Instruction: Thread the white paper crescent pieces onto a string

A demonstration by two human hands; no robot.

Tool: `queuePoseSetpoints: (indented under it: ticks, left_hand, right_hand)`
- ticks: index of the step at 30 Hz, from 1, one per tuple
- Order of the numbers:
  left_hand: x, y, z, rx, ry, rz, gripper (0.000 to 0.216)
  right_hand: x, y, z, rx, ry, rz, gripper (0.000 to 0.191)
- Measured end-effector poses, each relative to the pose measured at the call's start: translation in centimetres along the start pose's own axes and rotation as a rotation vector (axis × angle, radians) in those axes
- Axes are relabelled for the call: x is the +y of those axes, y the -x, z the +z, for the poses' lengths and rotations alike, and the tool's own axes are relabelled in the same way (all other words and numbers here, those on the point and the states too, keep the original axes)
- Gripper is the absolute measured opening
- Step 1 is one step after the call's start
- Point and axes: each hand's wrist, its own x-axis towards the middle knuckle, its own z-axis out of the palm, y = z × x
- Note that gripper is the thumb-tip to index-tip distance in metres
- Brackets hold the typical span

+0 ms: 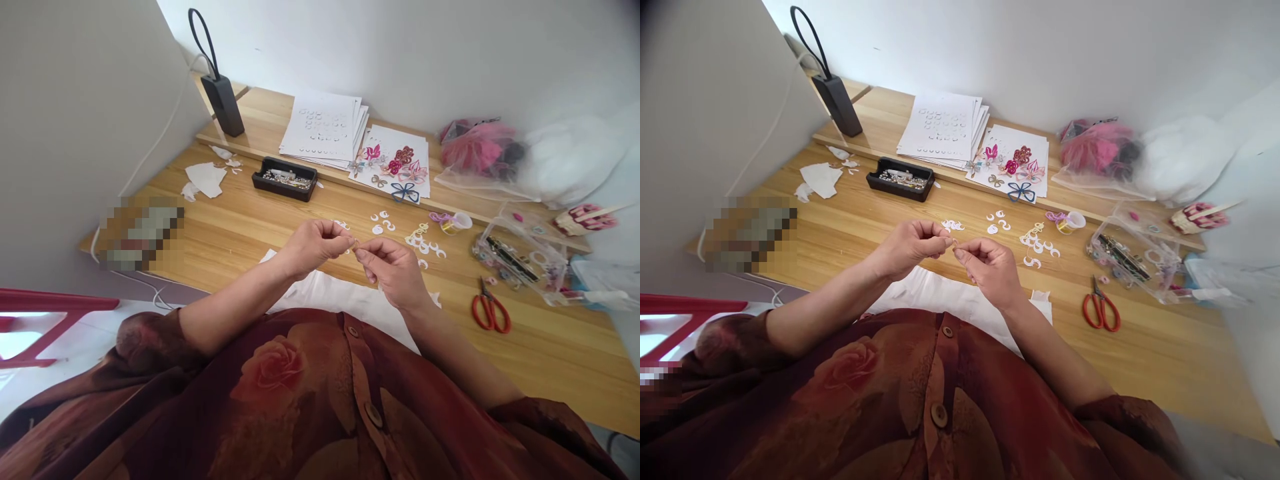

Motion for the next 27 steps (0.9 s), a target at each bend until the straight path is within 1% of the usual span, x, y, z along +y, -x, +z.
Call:
queuePoseSetpoints:
  ticks: [4, 7, 10, 12, 13, 16, 20, 24, 27]
  left_hand:
    - [-0.1, -0.3, 0.2, 0.047, -0.042, 0.019, 0.024]
    - [-0.1, -0.3, 0.3, 0.045, -0.115, 0.054, 0.024]
    - [0.2, -0.2, 0.3, -0.006, -0.191, 0.071, 0.022]
    - [0.4, 0.0, 0.3, -0.051, -0.225, 0.069, 0.020]
    - [0.5, 0.0, 0.3, -0.070, -0.235, 0.066, 0.020]
    - [0.9, 0.2, 0.3, -0.111, -0.234, 0.054, 0.020]
    - [1.2, 0.4, 0.3, -0.122, -0.186, 0.025, 0.021]
    - [1.2, 0.5, 0.2, -0.102, -0.132, -0.003, 0.023]
    - [1.0, 0.3, 0.0, -0.080, -0.091, 0.003, 0.025]
  right_hand:
    - [-0.2, 0.5, -0.2, 0.017, 0.152, -0.090, 0.018]
    - [-0.9, 0.9, -0.5, 0.049, 0.338, -0.252, 0.011]
    - [-2.3, 1.2, -0.9, 0.055, 0.573, -0.442, 0.007]
    - [-3.3, 1.1, -1.2, 0.041, 0.671, -0.519, 0.008]
    - [-3.8, 0.9, -1.4, 0.027, 0.694, -0.532, 0.009]
    - [-4.4, 0.0, -1.7, -0.020, 0.663, -0.490, 0.010]
    - [-3.5, -1.6, -2.1, -0.074, 0.464, -0.327, 0.009]
    - [-2.0, -2.5, -2.0, -0.100, 0.179, -0.116, 0.024]
    - [-1.1, -2.2, -1.4, -0.111, -0.014, 0.006, 0.035]
